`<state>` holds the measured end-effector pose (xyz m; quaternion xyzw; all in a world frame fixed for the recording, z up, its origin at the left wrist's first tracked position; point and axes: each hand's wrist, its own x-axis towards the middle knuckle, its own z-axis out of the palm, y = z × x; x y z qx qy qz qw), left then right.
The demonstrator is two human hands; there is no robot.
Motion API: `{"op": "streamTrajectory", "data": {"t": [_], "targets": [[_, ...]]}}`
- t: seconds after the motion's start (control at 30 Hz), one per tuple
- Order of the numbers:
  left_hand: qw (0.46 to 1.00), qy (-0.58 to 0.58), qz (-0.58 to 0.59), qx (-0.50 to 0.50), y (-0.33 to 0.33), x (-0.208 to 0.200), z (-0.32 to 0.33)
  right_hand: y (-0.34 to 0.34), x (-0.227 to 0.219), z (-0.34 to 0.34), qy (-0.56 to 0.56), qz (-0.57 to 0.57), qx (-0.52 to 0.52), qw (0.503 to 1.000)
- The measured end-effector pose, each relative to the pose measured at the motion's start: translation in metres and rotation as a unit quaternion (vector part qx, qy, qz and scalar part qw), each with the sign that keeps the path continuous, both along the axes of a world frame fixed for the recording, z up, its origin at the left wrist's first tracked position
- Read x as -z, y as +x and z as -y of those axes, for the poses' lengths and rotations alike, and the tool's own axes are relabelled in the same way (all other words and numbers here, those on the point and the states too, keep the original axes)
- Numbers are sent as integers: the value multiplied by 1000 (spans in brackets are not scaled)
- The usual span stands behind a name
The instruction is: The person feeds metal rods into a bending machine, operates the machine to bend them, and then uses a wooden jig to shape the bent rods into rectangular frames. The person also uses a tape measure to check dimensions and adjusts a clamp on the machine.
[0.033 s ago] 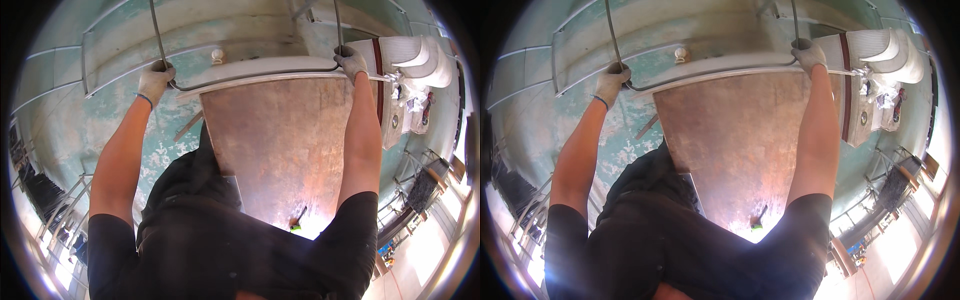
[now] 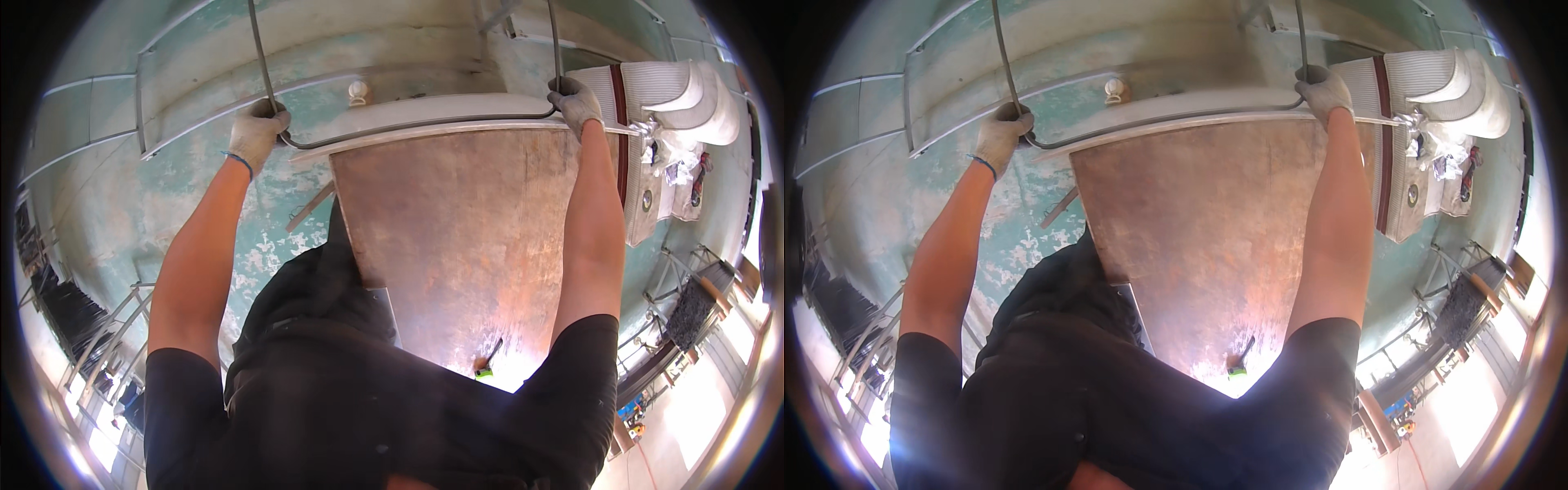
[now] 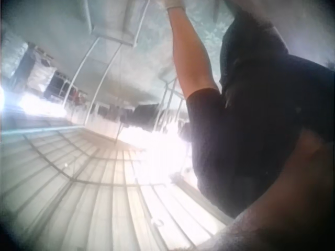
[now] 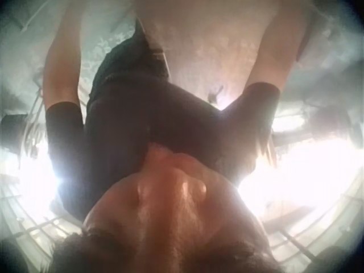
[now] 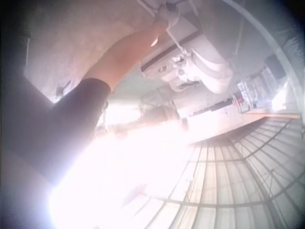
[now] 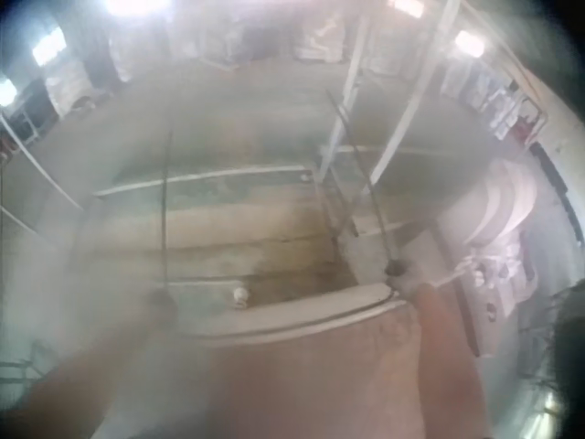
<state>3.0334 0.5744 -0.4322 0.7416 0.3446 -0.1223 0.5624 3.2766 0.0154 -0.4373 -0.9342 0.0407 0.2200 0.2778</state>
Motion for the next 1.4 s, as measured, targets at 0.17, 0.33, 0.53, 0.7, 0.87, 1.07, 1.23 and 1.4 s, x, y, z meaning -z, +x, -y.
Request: {"op": "streamTrajectory", "data": {"t": [0.17, 0.33, 0.53, 0.7, 0.87, 1.07, 1.23, 1.4], "targets": [[999, 15, 32, 6, -5, 12, -6, -2, 23, 17, 36, 14, 14, 999], [999, -5, 40, -31, -9, 0, -12, -8, 10, 5, 59, 24, 27, 998], [997, -8, 50, -65, -54, -44, -49, -74, -66, -58, 100, 27, 51, 993], [995, -10, 49, -82, -128, -57, -84, -147, -93, -83, 148, 36, 59, 986], [993, -36, 68, -93, -220, -65, -109, -233, -103, -111, 173, 40, 85, 981], [972, -128, 89, -178, -335, -85, -124, -303, -97, -153, 188, 32, 37, 981], [915, -187, 147, -325, -430, -105, -138, -321, -85, -208, 177, 0, -68, 982], [863, -91, 157, -472, -491, -152, -132, -290, -17, -282, 273, 34, -147, 950]]}}
